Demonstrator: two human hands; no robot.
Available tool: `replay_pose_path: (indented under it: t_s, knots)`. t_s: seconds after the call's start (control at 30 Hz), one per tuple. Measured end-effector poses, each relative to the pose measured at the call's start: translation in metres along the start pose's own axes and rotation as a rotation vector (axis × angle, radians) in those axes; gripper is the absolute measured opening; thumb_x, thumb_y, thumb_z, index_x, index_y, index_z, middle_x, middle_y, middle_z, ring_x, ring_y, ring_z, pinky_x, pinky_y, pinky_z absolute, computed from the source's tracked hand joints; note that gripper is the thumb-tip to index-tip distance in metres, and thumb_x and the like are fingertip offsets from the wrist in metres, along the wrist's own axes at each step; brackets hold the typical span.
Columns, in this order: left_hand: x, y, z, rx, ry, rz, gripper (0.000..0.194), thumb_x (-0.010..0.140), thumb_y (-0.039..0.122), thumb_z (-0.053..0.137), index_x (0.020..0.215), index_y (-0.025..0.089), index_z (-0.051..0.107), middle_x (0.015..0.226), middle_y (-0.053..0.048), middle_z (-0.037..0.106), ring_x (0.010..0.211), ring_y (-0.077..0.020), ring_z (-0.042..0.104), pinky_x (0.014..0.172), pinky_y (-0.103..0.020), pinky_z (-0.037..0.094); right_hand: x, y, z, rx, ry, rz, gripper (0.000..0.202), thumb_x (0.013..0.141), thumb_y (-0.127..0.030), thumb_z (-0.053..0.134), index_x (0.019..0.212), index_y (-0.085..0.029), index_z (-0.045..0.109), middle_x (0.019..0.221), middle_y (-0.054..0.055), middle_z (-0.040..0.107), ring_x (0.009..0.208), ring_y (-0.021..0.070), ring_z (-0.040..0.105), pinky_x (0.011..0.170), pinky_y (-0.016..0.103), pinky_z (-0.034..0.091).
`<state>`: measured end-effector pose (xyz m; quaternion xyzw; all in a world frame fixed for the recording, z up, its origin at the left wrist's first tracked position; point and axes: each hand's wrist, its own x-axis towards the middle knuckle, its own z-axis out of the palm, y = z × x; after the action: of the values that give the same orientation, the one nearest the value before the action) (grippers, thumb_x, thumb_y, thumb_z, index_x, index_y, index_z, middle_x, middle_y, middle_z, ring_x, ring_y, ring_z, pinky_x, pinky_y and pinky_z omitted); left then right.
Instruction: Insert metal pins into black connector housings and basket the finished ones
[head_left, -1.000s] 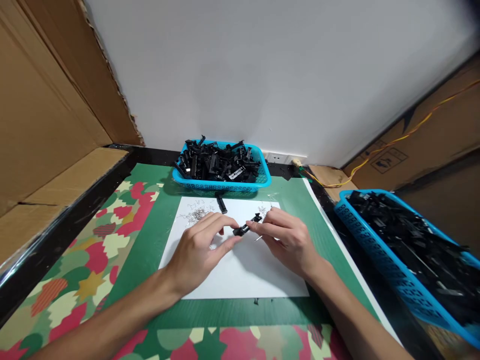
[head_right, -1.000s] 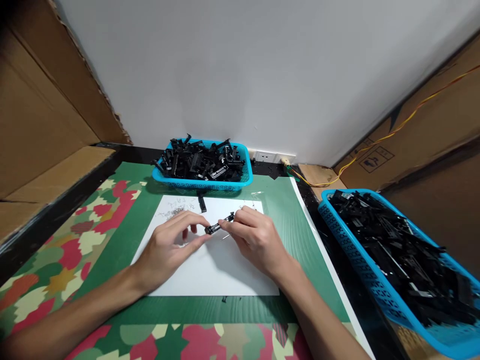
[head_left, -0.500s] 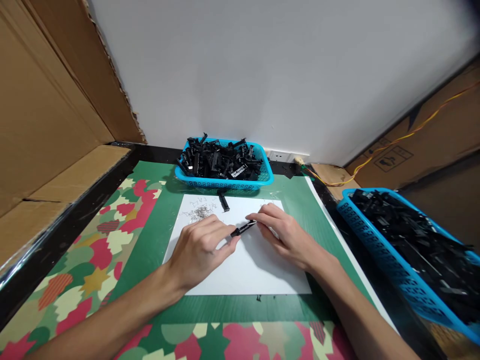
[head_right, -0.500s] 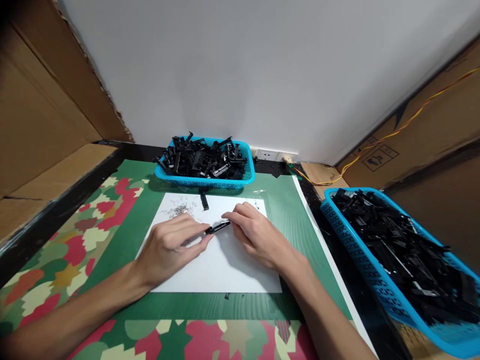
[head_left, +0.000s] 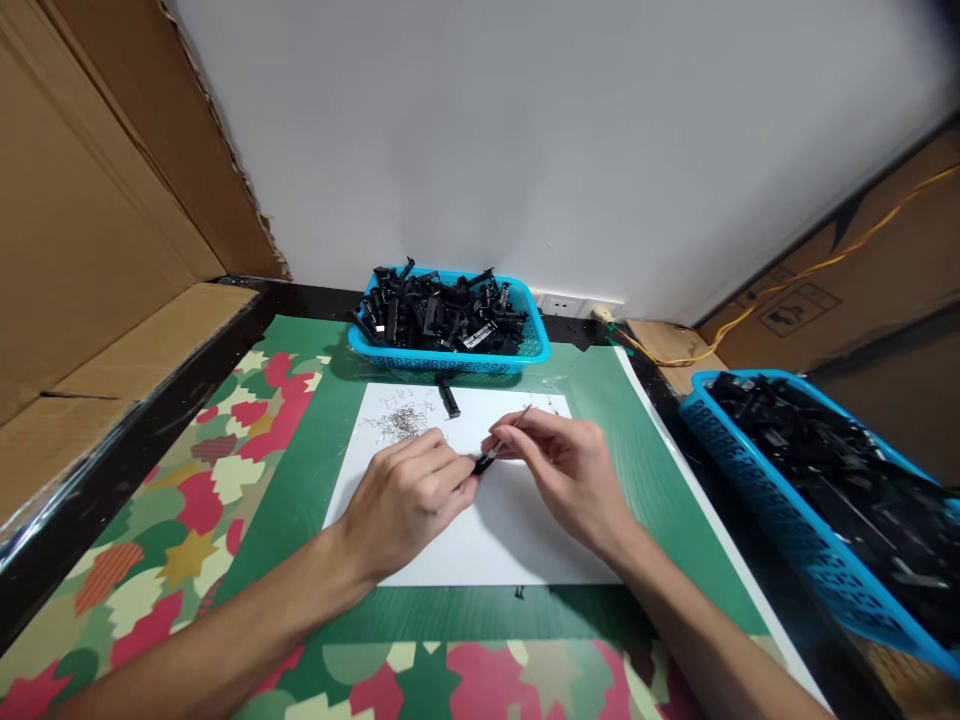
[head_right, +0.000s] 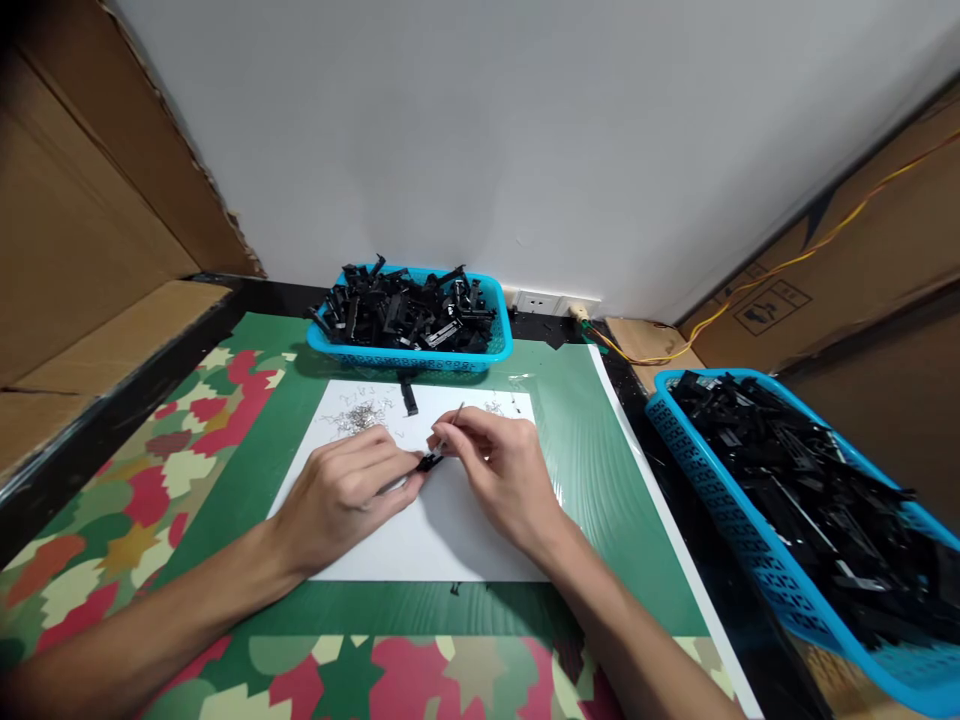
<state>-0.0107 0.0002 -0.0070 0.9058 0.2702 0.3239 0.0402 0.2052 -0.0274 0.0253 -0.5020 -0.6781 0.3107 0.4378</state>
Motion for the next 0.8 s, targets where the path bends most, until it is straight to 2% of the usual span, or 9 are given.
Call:
replay_pose_path:
  t_s: [0.13, 0.43, 0.6, 0.8]
  knots:
    - [0.0002, -0.0002, 0.0004, 0.025, 0.005, 0.022, 0.014, 0.099, 0.011, 0.065, 0.087, 0.015, 0.072, 0.078, -0.004, 0.072, 0.076, -0.0220, 0.064, 0.067, -0.035, 0.051, -0.0005, 0.0005, 0.0083, -0.023, -0.027, 0.028, 0.025, 0.106, -0.034, 0.062, 0.092, -0.019, 0.076, 0.086, 0.005, 0.078, 0.075, 0.0178, 0.075, 0.071, 0.029, 0.060]
    - [-0.0017, -0.0012, 0.0017, 0.008, -0.003, 0.022, 0.019, 0.100, 0.011, 0.061, 0.085, 0.015, 0.071, 0.079, -0.005, 0.073, 0.077, -0.0206, 0.066, 0.069, -0.034, 0.055, -0.0024, 0.0019, 0.0071, -0.147, -0.052, -0.062, 0.026, 0.107, -0.028, 0.059, 0.092, -0.019, 0.078, 0.081, 0.003, 0.078, 0.067, 0.0140, 0.069, 0.063, 0.026, 0.053]
    - [-0.0016, -0.0012, 0.0017, -0.048, -0.024, 0.007, 0.021, 0.100, 0.010, 0.060, 0.083, 0.015, 0.072, 0.080, -0.006, 0.074, 0.080, -0.0208, 0.068, 0.071, -0.034, 0.056, -0.0048, 0.0056, 0.0102, -0.208, -0.025, -0.128, 0.034, 0.107, -0.032, 0.058, 0.086, -0.019, 0.080, 0.077, 0.005, 0.078, 0.063, 0.0157, 0.069, 0.063, 0.029, 0.056]
    - [-0.0012, 0.0000, 0.0017, -0.090, -0.016, 0.005, 0.021, 0.101, 0.009, 0.059, 0.086, 0.014, 0.073, 0.080, -0.006, 0.074, 0.077, -0.0206, 0.067, 0.067, -0.034, 0.057, -0.0033, 0.0031, 0.0101, -0.192, -0.002, -0.124, 0.032, 0.106, -0.029, 0.060, 0.086, -0.018, 0.082, 0.076, 0.005, 0.080, 0.061, 0.0156, 0.071, 0.063, 0.028, 0.058]
